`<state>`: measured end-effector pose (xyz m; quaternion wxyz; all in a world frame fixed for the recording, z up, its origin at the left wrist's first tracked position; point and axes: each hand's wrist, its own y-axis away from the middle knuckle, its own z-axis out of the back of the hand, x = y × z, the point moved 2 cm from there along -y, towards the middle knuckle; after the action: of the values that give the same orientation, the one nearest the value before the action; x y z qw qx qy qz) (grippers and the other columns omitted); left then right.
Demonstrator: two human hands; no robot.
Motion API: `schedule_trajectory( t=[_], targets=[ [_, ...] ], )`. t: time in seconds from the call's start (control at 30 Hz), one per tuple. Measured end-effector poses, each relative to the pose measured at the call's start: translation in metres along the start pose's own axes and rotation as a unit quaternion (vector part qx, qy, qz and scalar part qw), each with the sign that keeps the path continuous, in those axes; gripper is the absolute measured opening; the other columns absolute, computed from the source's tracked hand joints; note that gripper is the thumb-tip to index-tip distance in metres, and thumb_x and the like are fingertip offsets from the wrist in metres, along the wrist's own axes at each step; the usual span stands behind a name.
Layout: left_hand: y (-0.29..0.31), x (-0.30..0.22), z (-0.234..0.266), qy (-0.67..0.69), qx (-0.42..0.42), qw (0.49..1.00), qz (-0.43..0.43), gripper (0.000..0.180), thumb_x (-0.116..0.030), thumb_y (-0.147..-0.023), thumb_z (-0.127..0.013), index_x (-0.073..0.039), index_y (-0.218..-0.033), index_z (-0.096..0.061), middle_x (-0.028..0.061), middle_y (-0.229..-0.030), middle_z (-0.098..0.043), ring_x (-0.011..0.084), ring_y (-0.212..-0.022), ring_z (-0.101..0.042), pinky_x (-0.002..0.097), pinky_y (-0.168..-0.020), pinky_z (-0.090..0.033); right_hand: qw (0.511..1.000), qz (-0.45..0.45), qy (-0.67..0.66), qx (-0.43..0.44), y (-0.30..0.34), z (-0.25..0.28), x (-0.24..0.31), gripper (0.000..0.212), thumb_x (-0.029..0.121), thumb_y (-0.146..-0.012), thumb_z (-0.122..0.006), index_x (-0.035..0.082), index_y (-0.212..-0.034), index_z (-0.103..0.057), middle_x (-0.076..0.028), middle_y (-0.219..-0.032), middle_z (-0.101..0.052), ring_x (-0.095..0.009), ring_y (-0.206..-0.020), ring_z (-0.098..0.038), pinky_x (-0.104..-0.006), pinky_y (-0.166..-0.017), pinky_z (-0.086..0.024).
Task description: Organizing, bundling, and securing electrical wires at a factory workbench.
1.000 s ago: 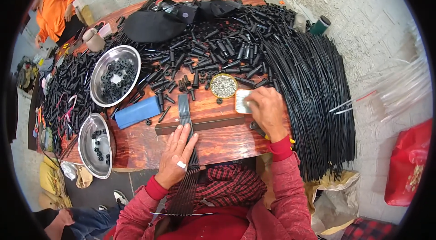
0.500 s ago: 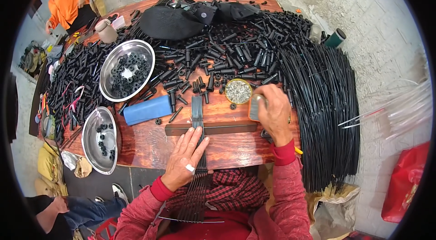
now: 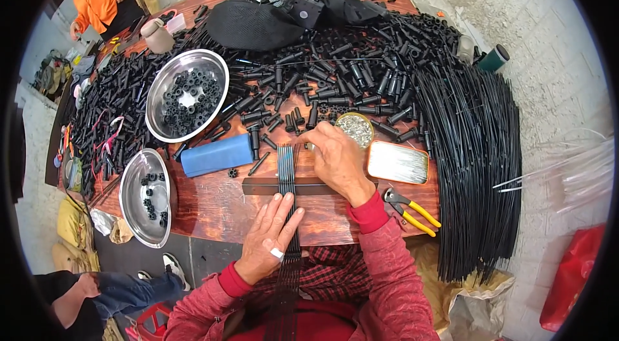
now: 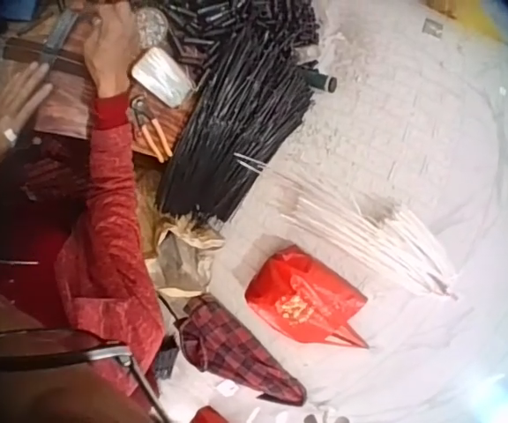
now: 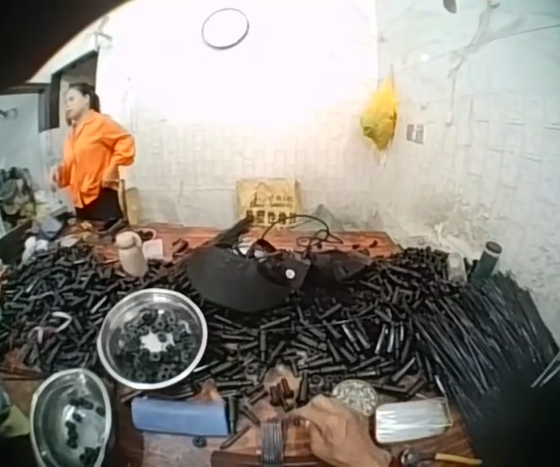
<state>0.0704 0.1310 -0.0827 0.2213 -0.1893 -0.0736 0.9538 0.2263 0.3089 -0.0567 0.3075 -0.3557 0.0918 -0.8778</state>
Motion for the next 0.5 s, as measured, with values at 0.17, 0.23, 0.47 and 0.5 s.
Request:
schedule_trajectory(
  t=[0.17, 0.23, 0.47, 0.5],
  targets=[
    [-0.0001, -0.0021, 0.0054, -0.010, 0.000, 1.000, 0.014, 0.053, -0.008, -0.093, -0.047, -0.007, -0.146, -0.051, 0.0163, -0.156, -0.042, 0.0320, -0.145, -0.039, 0.0433, -0.118, -0.034, 0.999, -0.025, -0.030, 0.002, 0.0052, -0.0038, 0.0044, 0.027, -0.008, -0.083, -0.059, 0.006, -0.101, -0.071, -0.012, -0.087, -0.059, -0.034, -0.086, -0.062, -0.0407, -0.075, -0.050],
    [-0.0004, -0.0025, 0.0045, -0.007, -0.002, 1.000, 0.014, 0.053, -0.009, -0.093, -0.047, -0.007, -0.146, -0.051, 0.0160, -0.156, -0.042, 0.0320, -0.145, -0.039, 0.0432, -0.118, -0.034, 0.999, -0.024, -0.032, 0.000, 0.0048, -0.0043, 0.0040, 0.028, -0.007, -0.083, -0.059, 0.008, -0.103, -0.071, -0.011, -0.087, -0.058, -0.033, -0.086, -0.062, -0.0405, -0.074, -0.050],
    [0.0001, -0.0031, 0.0047, -0.001, 0.004, 1.000, 0.016, 0.053, -0.010, -0.094, -0.047, -0.008, -0.146, -0.051, 0.0150, -0.157, -0.042, 0.0313, -0.145, -0.039, 0.0425, -0.118, -0.033, 0.998, -0.044, -0.054, 0.011, 0.0048, -0.0069, 0.0028, 0.028, -0.009, -0.084, -0.057, 0.005, -0.103, -0.071, -0.012, -0.090, -0.060, -0.033, -0.089, -0.063, -0.0397, -0.077, -0.050],
    [0.0010, -0.0017, 0.0028, -0.001, 0.005, 1.000, 0.017, 0.053, -0.010, -0.094, -0.047, -0.008, -0.146, -0.051, 0.0150, -0.157, -0.042, 0.0313, -0.145, -0.039, 0.0425, -0.118, -0.033, 0.997, -0.044, -0.055, 0.010, 0.0047, -0.0075, 0.0028, 0.028, -0.009, -0.084, -0.057, 0.005, -0.103, -0.071, -0.012, -0.090, -0.060, -0.033, -0.089, -0.063, -0.0397, -0.077, -0.050]
  ],
)
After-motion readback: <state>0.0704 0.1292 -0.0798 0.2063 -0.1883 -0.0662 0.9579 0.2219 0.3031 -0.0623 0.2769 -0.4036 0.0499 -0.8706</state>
